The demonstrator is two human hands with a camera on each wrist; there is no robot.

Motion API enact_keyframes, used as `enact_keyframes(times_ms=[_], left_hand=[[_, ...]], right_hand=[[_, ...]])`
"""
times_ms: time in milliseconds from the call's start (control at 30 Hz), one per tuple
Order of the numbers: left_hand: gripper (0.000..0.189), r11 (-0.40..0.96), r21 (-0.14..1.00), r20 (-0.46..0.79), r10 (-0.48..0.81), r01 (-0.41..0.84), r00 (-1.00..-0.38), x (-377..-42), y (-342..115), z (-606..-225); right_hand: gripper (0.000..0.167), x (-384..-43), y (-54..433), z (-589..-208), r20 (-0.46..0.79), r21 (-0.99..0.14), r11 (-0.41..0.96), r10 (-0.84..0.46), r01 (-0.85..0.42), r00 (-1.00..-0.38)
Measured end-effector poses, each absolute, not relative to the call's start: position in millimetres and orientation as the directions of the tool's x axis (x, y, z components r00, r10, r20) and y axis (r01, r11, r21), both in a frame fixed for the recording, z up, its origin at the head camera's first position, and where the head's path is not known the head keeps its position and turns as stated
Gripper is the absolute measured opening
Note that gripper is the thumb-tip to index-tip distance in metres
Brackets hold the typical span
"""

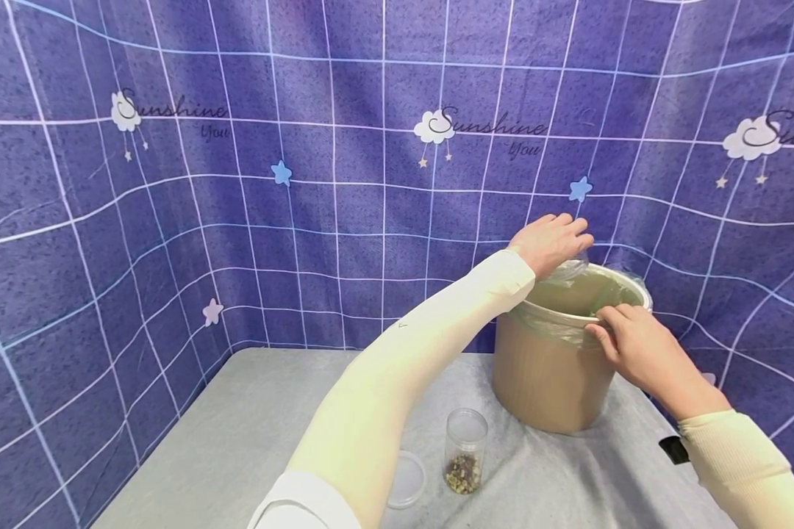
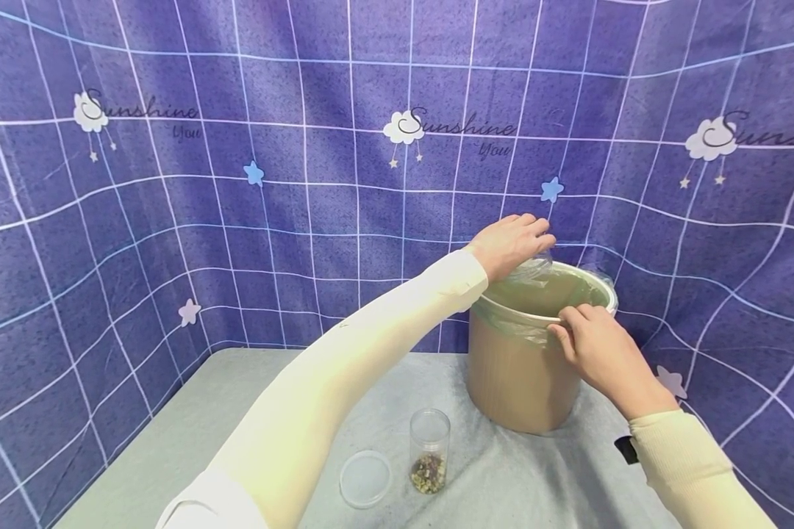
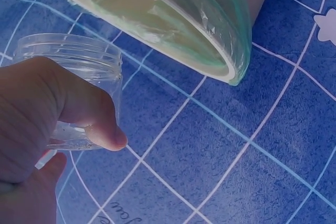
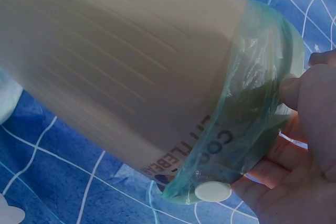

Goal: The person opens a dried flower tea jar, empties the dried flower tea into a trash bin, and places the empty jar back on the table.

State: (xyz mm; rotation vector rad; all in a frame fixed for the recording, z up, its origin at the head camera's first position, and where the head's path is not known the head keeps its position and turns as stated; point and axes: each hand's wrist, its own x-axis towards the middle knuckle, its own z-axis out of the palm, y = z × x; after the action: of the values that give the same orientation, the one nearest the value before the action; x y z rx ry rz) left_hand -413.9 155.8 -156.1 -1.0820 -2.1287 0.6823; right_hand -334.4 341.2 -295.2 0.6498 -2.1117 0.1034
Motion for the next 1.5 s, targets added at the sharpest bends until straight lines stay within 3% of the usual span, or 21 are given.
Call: enact_keyframes(times_ms=[367,1233,1500], left_hand=[[0.041,0.559,-0.631,0.386,0.828,0.538,-0.407,-407.3,149.2,-153.9],[0.054,0.702,-0.451,0.549,0.705,0.552,-0.448,-402.3,124.7,-155.8],[0.067,0.760,-0.326,0.625,0.620,0.562,-0.475,-405.6,114.3,-157.6]], right_hand=[[0.021,-332.6,340.2,-294.7,0.776,0.168,0.863,-0.413,-0.476,-0.477],[0.022,-332.7,337.8,-293.6,0.772,0.161,0.867,-0.408,-0.472,-0.487],[0.022,-330.8,338.5,-292.8,0.770,0.157,0.869,-0.405,-0.469,-0.494]])
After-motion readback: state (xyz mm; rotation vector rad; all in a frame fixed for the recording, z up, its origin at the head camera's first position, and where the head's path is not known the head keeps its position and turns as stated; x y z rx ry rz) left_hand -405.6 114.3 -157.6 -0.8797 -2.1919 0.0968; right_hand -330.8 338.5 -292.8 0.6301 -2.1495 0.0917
